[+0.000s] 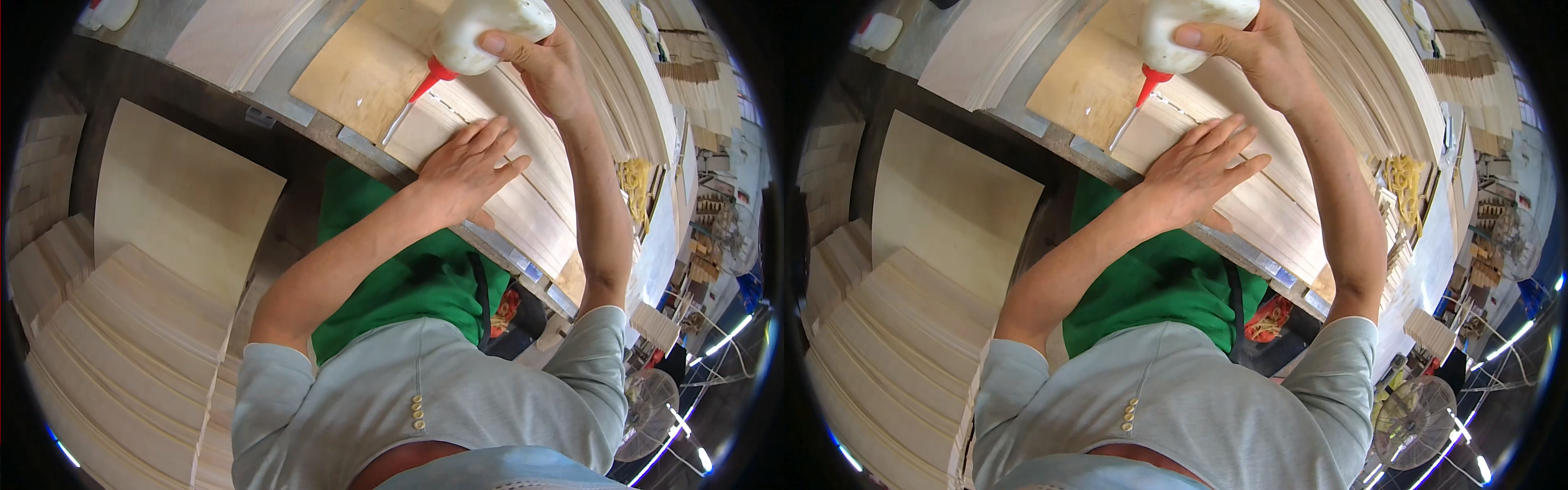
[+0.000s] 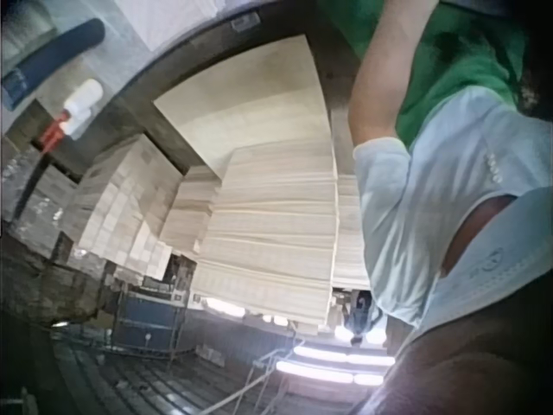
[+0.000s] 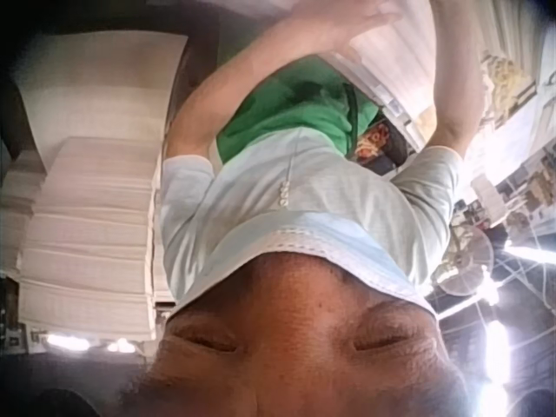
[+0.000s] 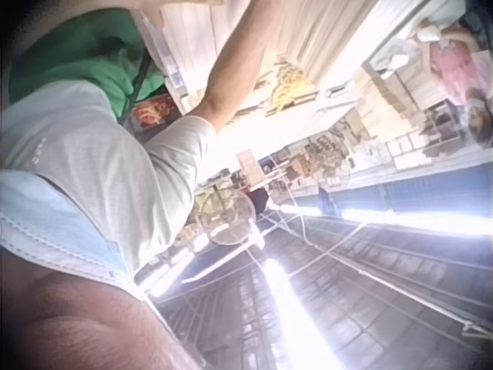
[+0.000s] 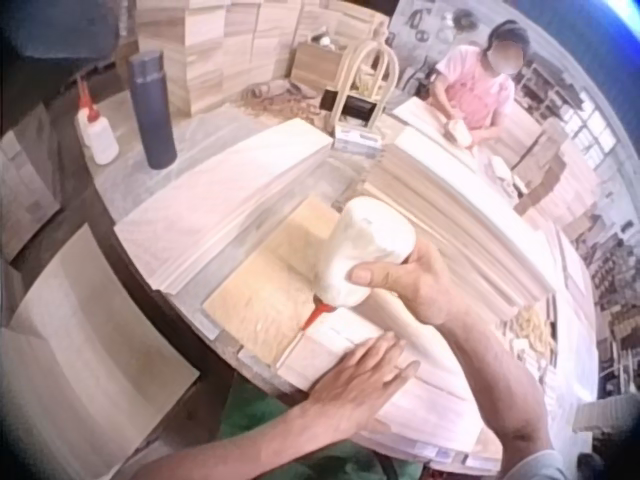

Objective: Assembling wooden boxes by applying glue to wooden slats and joining them together.

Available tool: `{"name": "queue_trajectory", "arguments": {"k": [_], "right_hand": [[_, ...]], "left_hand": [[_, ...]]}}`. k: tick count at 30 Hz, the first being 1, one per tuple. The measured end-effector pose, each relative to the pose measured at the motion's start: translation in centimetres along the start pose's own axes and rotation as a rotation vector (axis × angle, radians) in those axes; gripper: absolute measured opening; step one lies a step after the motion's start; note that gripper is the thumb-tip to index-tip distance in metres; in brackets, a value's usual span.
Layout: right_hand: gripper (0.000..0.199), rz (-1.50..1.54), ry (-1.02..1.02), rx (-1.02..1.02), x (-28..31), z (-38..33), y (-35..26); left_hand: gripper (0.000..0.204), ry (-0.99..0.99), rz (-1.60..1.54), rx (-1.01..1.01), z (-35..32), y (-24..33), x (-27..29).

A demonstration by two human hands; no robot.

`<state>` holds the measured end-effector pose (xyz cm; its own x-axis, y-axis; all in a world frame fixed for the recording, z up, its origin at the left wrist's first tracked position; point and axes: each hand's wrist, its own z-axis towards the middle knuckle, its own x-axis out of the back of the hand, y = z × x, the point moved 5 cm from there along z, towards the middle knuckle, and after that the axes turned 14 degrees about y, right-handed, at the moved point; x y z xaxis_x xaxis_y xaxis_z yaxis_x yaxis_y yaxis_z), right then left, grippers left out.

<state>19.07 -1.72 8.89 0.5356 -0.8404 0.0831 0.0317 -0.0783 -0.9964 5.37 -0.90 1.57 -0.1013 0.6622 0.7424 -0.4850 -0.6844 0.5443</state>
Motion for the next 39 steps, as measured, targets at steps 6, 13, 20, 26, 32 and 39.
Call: {"name": "queue_trajectory", "arguments": {"k": [6,13,20,26,32,39], "right_hand": [[0.046,-0.033,0.056,0.080,1.4,1.0,-0.7],[0.045,-0.050,0.102,0.084,3.3,1.9,-0.7],[0.043,-0.140,0.199,0.165,4.2,2.0,-1.7],[0.044,-0.160,0.310,0.272,5.1,1.9,-1.7],[0.046,-0.119,0.416,0.219,6.3,0.5,-1.1],[0.039,0.057,0.626,0.255,9.8,-3.6,2.4]], "left_hand": [[0.093,0.005,-0.007,-0.006,0.1,-0.1,0.1],[0.093,0.006,0.007,-0.023,0.3,0.1,0.2],[0.095,-0.007,0.021,-0.038,0.3,0.0,0.2],[0.097,-0.002,0.009,-0.042,0.3,0.1,0.3],[0.097,0.020,-0.026,-0.054,0.4,0.2,0.3],[0.098,0.021,-0.021,-0.052,0.6,0.3,0.3]]}}
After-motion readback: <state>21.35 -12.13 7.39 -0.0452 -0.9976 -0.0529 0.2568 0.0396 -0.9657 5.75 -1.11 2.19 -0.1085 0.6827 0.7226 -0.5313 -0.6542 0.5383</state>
